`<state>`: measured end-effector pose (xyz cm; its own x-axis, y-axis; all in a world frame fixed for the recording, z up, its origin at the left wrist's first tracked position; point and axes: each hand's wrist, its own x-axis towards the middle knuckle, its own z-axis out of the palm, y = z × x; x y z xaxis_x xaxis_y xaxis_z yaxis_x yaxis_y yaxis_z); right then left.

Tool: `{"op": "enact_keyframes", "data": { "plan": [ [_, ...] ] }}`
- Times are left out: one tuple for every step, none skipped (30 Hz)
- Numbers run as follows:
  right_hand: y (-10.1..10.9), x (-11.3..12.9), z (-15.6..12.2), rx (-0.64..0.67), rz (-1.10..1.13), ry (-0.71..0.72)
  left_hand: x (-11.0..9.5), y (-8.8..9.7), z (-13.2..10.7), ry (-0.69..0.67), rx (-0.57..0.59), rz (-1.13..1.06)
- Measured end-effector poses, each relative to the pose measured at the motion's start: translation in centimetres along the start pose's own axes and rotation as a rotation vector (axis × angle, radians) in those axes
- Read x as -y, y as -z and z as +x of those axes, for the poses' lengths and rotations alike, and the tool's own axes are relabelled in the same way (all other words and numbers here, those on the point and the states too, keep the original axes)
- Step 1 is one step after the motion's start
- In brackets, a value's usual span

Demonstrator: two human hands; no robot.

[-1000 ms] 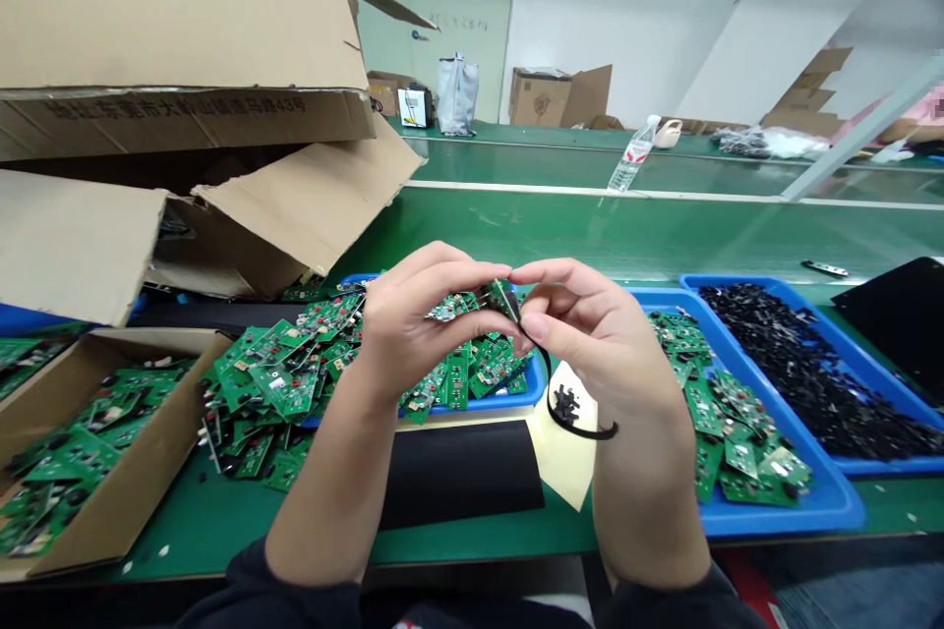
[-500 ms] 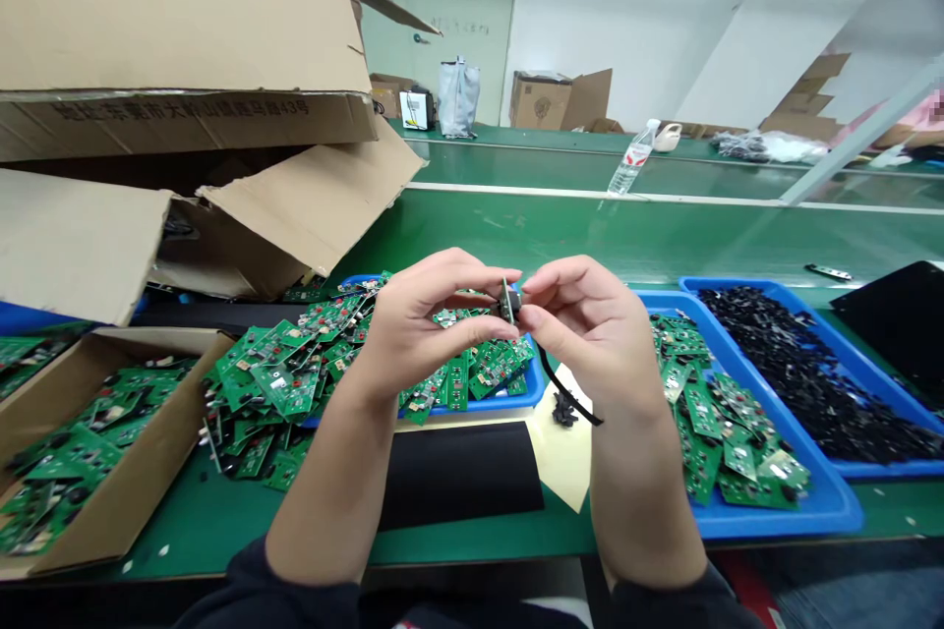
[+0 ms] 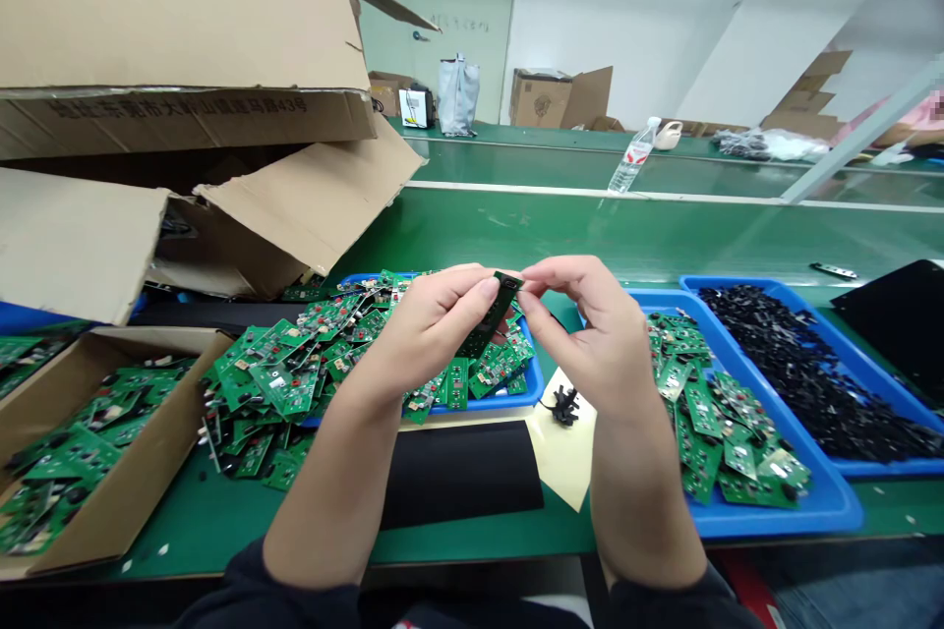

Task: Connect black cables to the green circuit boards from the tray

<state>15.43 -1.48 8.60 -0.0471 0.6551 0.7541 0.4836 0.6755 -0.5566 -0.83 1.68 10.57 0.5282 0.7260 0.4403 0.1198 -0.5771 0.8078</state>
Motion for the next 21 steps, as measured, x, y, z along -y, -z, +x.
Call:
{"op": "enact_keyframes", "data": {
  "plan": [
    [0.0, 0.0, 0.0, -0.008, -0.019, 0.008, 0.0, -0.2, 0.0, 0.011, -0.008, -0.027],
    [0.0, 0.1, 0.1, -0.013, -0.031, 0.006, 0.1, -0.4, 0.1, 0.025, -0.024, -0.061],
    [-0.1, 0.1, 0.1, -0.016, -0.032, -0.002, 0.1, -0.6, 0.1, 0.040, -0.045, -0.094],
    [-0.1, 0.1, 0.1, -0.022, -0.026, -0.016, 0.1, -0.8, 0.1, 0.053, -0.064, -0.120],
    [-0.1, 0.1, 0.0, -0.031, -0.015, -0.030, 0.1, -1.0, 0.1, 0.062, -0.078, -0.136],
    [-0.1, 0.0, 0.0, -0.040, -0.006, -0.043, 0.1, -1.1, 0.1, 0.069, -0.086, -0.144],
    [-0.1, 0.0, 0.0, -0.052, -0.003, -0.051, 0.1, -1.2, 0.1, 0.076, -0.091, -0.144],
    [0.0, 0.0, 0.0, -0.063, -0.013, -0.051, 0.1, -1.2, 0.1, 0.082, -0.097, -0.137],
    [0.0, 0.0, -0.1, -0.069, -0.036, -0.043, 0.1, -1.3, 0.1, 0.088, -0.102, -0.123],
    [0.1, 0.0, 0.0, -0.070, -0.071, -0.026, 0.1, -1.3, 0.1, 0.096, -0.105, -0.104],
    [0.2, 0.0, 0.0, -0.071, -0.113, 0.001, 0.1, -1.2, 0.1, 0.101, -0.105, -0.082],
    [0.3, 0.0, 0.1, -0.070, -0.157, 0.037, 0.0, -1.2, 0.1, 0.106, -0.099, -0.058],
    [0.4, -0.1, 0.1, -0.066, -0.200, 0.077, 0.0, -1.1, 0.1, 0.110, -0.089, -0.038],
    [0.5, -0.1, 0.2, -0.060, -0.237, 0.121, -0.1, -1.0, 0.1, 0.115, -0.070, -0.022],
    [0.6, -0.2, 0.3, -0.051, -0.264, 0.164, -0.2, -0.9, 0.1, 0.120, -0.047, -0.013],
    [0.7, -0.4, 0.3, -0.041, -0.282, 0.205, -0.3, -0.8, 0.1, 0.123, -0.022, -0.010],
    [0.7, -0.5, 0.4, -0.029, -0.288, 0.242, -0.4, -0.6, 0.2, 0.122, 0.007, -0.012],
    [0.7, -0.6, 0.4, -0.022, -0.285, 0.272, -0.4, -0.5, 0.2, 0.118, 0.036, -0.020],
    [0.6, -0.6, 0.4, -0.020, -0.272, 0.296, -0.5, -0.3, 0.2, 0.115, 0.065, -0.032],
    [0.5, -0.7, 0.3, -0.023, -0.249, 0.314, -0.5, -0.2, 0.1, 0.112, 0.089, -0.047],
    [0.4, -0.6, 0.3, -0.031, -0.216, 0.323, -0.6, -0.1, 0.1, 0.110, 0.106, -0.057]
  ]
}}
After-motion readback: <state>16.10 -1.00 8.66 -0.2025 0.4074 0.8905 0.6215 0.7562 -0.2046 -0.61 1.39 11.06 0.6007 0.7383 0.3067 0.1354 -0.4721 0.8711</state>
